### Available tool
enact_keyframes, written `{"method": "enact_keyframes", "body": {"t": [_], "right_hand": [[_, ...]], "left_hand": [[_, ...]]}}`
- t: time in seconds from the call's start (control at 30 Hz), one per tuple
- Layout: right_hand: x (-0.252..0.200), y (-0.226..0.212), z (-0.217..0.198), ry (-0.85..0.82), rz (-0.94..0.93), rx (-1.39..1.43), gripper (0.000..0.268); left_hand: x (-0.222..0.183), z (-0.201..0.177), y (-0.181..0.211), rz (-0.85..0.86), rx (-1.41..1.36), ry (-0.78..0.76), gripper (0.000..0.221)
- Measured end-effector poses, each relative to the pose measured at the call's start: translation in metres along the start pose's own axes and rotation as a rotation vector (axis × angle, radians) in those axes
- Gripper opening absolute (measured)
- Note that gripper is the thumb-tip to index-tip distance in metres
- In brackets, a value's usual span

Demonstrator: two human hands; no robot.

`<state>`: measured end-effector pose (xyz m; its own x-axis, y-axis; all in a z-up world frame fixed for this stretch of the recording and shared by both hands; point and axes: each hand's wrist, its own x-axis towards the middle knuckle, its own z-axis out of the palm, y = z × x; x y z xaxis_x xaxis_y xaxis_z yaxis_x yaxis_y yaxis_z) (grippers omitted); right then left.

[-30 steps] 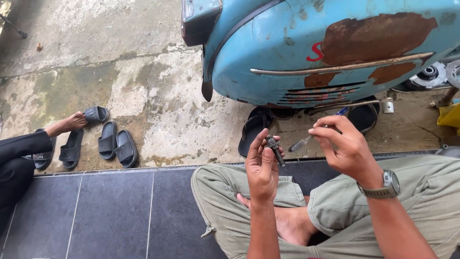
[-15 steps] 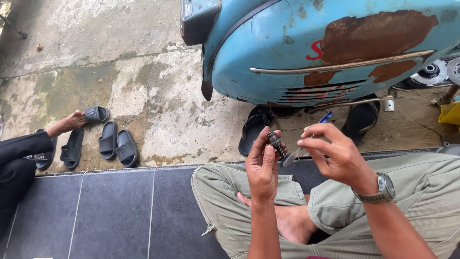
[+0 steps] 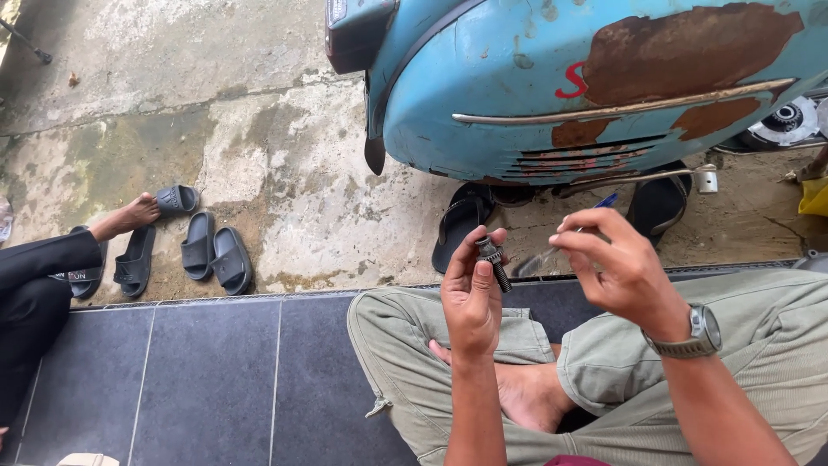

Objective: The person sits on the floor next to a blue scooter and works on a round metal speedometer assembly held in their lap. They unscrew and remove a threaded shaft with a gear by hand, then use a screwdriver and a small brush on the components while fitting parts back together.

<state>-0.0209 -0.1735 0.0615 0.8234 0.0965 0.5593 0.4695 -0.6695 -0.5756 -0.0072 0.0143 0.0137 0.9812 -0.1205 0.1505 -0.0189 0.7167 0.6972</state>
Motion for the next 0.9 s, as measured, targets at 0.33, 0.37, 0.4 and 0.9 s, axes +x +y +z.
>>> {"method": "enact_keyframes", "body": {"t": [0.33, 0.37, 0.4, 0.9], "right_hand": [[-0.002, 0.0, 0.0, -0.005, 0.017, 0.076, 0.029], [-0.003, -0.003, -0.001, -0.003, 0.02, 0.123, 0.029], [-0.004, -0.003, 0.0, -0.003, 0.024, 0.122, 0.029], [0.0, -0.001, 0.0, -0.021, 0.077, 0.047, 0.031]], "left_hand": [[-0.001, -0.006, -0.004, -0.013, -0.11, -0.002, 0.043], [-0.002, -0.007, -0.005, -0.012, -0.11, -0.006, 0.043], [-0.002, -0.007, -0.005, -0.015, -0.11, -0.005, 0.043], [-0.004, 0.006, 0.003, -0.004, 0.049, 0.002, 0.042]]}}
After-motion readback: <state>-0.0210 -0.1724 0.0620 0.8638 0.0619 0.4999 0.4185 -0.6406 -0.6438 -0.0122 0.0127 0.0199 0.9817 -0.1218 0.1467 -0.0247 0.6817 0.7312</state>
